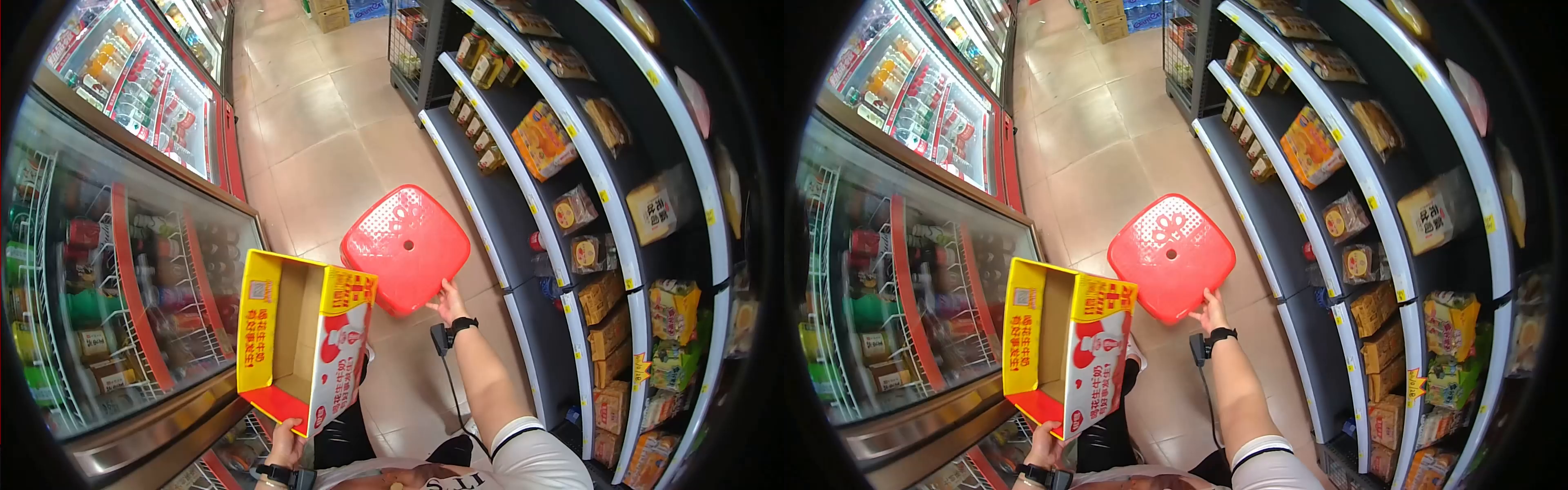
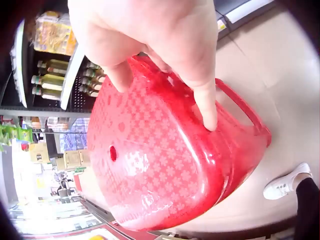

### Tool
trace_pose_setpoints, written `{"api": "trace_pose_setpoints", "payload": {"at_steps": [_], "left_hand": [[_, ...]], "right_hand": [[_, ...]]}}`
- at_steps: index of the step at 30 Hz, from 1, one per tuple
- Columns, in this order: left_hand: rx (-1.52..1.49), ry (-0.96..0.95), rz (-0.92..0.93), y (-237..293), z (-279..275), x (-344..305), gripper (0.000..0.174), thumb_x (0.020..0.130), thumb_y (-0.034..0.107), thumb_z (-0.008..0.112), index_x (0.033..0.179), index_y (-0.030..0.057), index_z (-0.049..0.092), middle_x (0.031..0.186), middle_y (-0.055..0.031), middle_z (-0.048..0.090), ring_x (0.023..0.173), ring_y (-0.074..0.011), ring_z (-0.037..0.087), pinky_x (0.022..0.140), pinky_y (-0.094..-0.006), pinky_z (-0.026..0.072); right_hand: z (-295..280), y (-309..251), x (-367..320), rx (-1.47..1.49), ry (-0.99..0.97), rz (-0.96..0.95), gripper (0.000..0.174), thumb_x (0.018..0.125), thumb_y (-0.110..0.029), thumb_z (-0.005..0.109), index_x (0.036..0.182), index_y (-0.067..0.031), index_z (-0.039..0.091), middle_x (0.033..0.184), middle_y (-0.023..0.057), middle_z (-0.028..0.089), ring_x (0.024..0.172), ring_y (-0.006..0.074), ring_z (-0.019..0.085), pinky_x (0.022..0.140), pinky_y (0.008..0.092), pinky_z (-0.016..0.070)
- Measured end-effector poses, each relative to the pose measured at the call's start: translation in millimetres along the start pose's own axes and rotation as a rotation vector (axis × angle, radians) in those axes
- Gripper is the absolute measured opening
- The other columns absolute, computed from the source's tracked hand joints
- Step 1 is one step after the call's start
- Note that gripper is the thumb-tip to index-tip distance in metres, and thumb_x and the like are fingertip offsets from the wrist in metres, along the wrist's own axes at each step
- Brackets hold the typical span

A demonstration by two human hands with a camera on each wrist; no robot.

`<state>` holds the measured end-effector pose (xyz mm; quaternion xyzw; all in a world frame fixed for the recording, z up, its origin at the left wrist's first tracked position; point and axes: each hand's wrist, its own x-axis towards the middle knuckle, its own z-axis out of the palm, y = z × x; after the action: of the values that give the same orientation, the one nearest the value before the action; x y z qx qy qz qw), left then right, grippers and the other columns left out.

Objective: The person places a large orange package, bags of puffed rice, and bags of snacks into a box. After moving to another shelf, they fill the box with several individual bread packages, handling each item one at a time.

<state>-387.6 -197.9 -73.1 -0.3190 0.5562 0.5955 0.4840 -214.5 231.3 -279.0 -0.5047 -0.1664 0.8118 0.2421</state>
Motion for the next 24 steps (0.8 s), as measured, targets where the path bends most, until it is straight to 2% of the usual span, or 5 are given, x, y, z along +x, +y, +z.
{"api": "trace_pose_setpoints", "payload": {"at_steps": [4, 8, 13, 17, 24], "left_hand": [[0.056, -0.07, -0.09, 26, 17, 25, 0.042, 0.081, 0.004, 0.049, 0.122, -0.0006, 0.042, 0.114, -0.0189, 0.056, 0.098, -0.0365, 0.061, 0.081, -0.0529, 0.0525], [0.06, -0.111, -0.167, 40, 33, 36, 0.042, 0.081, 0.006, 0.048, 0.123, 0.0003, 0.042, 0.116, -0.0188, 0.056, 0.102, -0.0372, 0.059, 0.086, -0.0538, 0.0494], [0.021, -0.142, -0.212, 67, 39, 40, 0.04, 0.081, 0.006, 0.047, 0.12, 0.0003, 0.043, 0.116, -0.0181, 0.056, 0.103, -0.0362, 0.058, 0.089, -0.0526, 0.0483], [0.016, -0.14, -0.182, 71, 39, 42, 0.039, 0.081, 0.007, 0.048, 0.119, 0.0006, 0.043, 0.111, -0.0169, 0.058, 0.102, -0.0349, 0.059, 0.09, -0.0511, 0.0478], [0.034, -0.201, -0.058, 106, 80, 20, 0.038, 0.082, 0.008, 0.046, 0.119, -0.0009, 0.044, 0.116, -0.0177, 0.057, 0.105, -0.0335, 0.058, 0.092, -0.05, 0.0469]], "right_hand": [[40, -29, -17, -0.391, 0.263, 0.026, 0.071, 0.085, -0.034, 0.061, 0.142, -0.0131, 0.023, 0.147, 0.0077, 0.026, 0.134, 0.0252, 0.024, 0.099, 0.0657, 0.0249], [51, -28, -58, -0.732, 0.174, 0.135, 0.056, 0.084, -0.031, 0.064, 0.131, -0.0089, 0.042, 0.124, 0.0104, 0.053, 0.12, 0.0238, 0.046, 0.091, 0.0473, 0.0407], [59, -35, -130, -0.913, -0.103, 0.283, 0.042, 0.083, -0.031, 0.066, 0.114, -0.0058, 0.054, 0.104, 0.0071, 0.062, 0.096, 0.019, 0.059, 0.076, 0.0384, 0.0474], [14, -52, -162, -1.063, -0.08, 0.248, 0.027, 0.083, -0.026, 0.066, 0.097, -0.0038, 0.061, 0.086, 0.0061, 0.065, 0.075, 0.0166, 0.063, 0.066, 0.0328, 0.0494], [-92, -100, -177, -1.537, 0.048, 0.0, 0.019, 0.078, -0.018, 0.064, 0.088, -0.0019, 0.065, 0.08, 0.012, 0.066, 0.073, 0.0233, 0.062, 0.066, 0.0354, 0.0498]]}}
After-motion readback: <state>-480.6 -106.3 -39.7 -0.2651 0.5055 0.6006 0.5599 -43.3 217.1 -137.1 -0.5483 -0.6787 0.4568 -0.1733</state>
